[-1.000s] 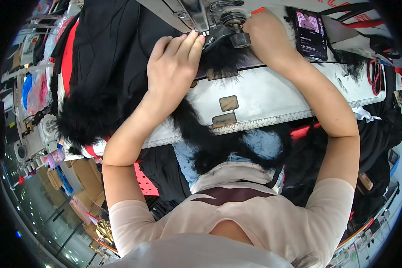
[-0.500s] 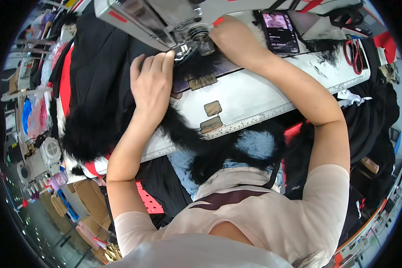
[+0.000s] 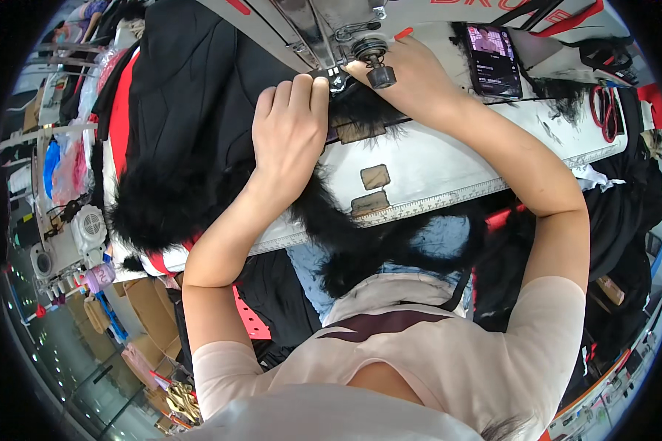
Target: Sewing black fur trim onto a garment using an industrial sewing machine.
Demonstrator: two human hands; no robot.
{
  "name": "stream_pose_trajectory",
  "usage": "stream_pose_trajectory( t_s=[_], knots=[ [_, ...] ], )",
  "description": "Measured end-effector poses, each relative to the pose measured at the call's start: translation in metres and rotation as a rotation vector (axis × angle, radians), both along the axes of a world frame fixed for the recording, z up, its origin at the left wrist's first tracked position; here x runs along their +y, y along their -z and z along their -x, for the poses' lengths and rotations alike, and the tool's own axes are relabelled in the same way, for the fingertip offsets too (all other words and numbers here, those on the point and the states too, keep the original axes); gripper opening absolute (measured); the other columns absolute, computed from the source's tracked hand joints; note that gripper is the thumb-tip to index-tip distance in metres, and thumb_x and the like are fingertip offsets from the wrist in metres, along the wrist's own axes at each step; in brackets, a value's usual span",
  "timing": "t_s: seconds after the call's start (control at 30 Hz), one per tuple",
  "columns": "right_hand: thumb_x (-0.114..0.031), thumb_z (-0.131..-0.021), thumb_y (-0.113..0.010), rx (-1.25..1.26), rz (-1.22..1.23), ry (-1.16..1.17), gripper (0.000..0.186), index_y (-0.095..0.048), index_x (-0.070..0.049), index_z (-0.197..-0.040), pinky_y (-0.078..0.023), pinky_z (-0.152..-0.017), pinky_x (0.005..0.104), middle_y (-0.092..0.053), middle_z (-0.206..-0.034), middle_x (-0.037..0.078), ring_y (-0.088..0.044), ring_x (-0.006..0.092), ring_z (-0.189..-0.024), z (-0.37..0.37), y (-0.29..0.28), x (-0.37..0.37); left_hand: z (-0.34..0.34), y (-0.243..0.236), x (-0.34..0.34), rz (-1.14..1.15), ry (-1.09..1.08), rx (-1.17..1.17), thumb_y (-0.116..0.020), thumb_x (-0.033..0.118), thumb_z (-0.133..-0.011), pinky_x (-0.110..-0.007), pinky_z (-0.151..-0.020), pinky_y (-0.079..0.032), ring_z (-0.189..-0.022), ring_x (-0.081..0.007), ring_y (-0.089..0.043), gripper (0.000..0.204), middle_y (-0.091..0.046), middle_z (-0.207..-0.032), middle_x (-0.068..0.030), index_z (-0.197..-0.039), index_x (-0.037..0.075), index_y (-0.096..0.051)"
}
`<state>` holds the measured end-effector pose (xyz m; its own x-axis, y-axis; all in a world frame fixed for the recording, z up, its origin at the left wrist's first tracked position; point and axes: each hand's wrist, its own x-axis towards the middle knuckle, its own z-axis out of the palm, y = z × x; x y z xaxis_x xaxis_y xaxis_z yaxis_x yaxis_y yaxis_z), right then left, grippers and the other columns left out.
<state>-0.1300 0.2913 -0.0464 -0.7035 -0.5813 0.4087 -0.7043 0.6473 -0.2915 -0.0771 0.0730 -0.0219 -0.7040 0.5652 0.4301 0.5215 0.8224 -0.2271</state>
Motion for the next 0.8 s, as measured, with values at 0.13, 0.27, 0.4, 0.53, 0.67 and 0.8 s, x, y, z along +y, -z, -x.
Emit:
stream_pose_trajectory(
  t_s=[0.13,0.27,0.4,0.53,0.67,0.8],
  knots=[
    [-0.016,-0.094,-0.066,-0.172,0.089,0.062,0.019,-0.071,0.000,-0.103,-0.051,-0.078,0.0375,-0.072,-0.091,0.016,-0.066,0.0338,-0.085,-0.011,-0.017,-0.010,-0.002,-0.005,-0.004,0.126,0.062,0.035,-0.061,0.011,-0.076,-0.035,-0.090,-0.044,-0.087,-0.0219,-0.057,0.029,-0.060,-0.094,-0.0084,-0.101,-0.002,-0.068],
    [-0.021,-0.094,-0.067,-0.120,0.082,-0.002,0.022,-0.070,0.001,-0.100,-0.051,-0.075,0.0387,-0.071,-0.088,0.017,-0.066,0.0346,-0.083,-0.011,-0.019,-0.003,-0.019,-0.005,-0.004,0.169,0.143,-0.006,-0.061,0.009,-0.078,-0.039,-0.102,-0.045,-0.097,-0.0280,-0.064,0.041,-0.069,-0.108,-0.0223,-0.114,-0.011,-0.068],
    [-0.022,-0.093,-0.066,0.165,-0.118,-0.058,0.023,-0.070,-0.001,-0.101,-0.051,-0.076,0.0413,-0.070,-0.090,0.016,-0.066,0.0356,-0.086,-0.006,-0.014,-0.001,-0.018,-0.001,-0.001,0.180,0.118,0.008,-0.061,0.009,-0.078,-0.039,-0.101,-0.046,-0.098,-0.0290,-0.065,0.042,-0.069,-0.111,-0.0232,-0.114,-0.010,-0.068],
    [-0.018,-0.092,-0.062,0.121,-0.044,-0.028,0.020,-0.069,-0.005,-0.104,-0.050,-0.076,0.0436,-0.069,-0.095,0.016,-0.065,0.0365,-0.088,-0.003,-0.006,0.003,-0.022,0.001,-0.006,0.096,0.079,-0.046,-0.061,0.009,-0.078,-0.041,-0.106,-0.044,-0.101,-0.0315,-0.067,0.042,-0.068,-0.114,-0.0247,-0.116,-0.009,-0.068],
    [-0.013,-0.073,-0.062,0.355,-0.166,0.057,0.012,-0.068,-0.009,-0.084,-0.050,-0.080,0.0399,-0.062,-0.083,0.006,-0.062,0.0264,-0.089,-0.008,-0.010,0.009,-0.019,-0.001,-0.009,0.103,0.122,-0.038,-0.061,0.008,-0.078,-0.042,-0.109,-0.043,-0.105,-0.0334,-0.067,0.041,-0.068,-0.116,-0.0261,-0.115,-0.009,-0.068],
    [-0.012,-0.071,-0.064,0.362,-0.193,0.127,0.011,-0.067,-0.008,-0.080,-0.050,-0.081,0.0382,-0.062,-0.083,0.006,-0.062,0.0269,-0.088,-0.009,-0.015,0.013,-0.007,0.002,-0.007,0.133,0.156,-0.005,-0.062,0.007,-0.078,-0.043,-0.111,-0.042,-0.105,-0.0338,-0.068,0.042,-0.069,-0.114,-0.0270,-0.116,-0.010,-0.068]
  ],
)
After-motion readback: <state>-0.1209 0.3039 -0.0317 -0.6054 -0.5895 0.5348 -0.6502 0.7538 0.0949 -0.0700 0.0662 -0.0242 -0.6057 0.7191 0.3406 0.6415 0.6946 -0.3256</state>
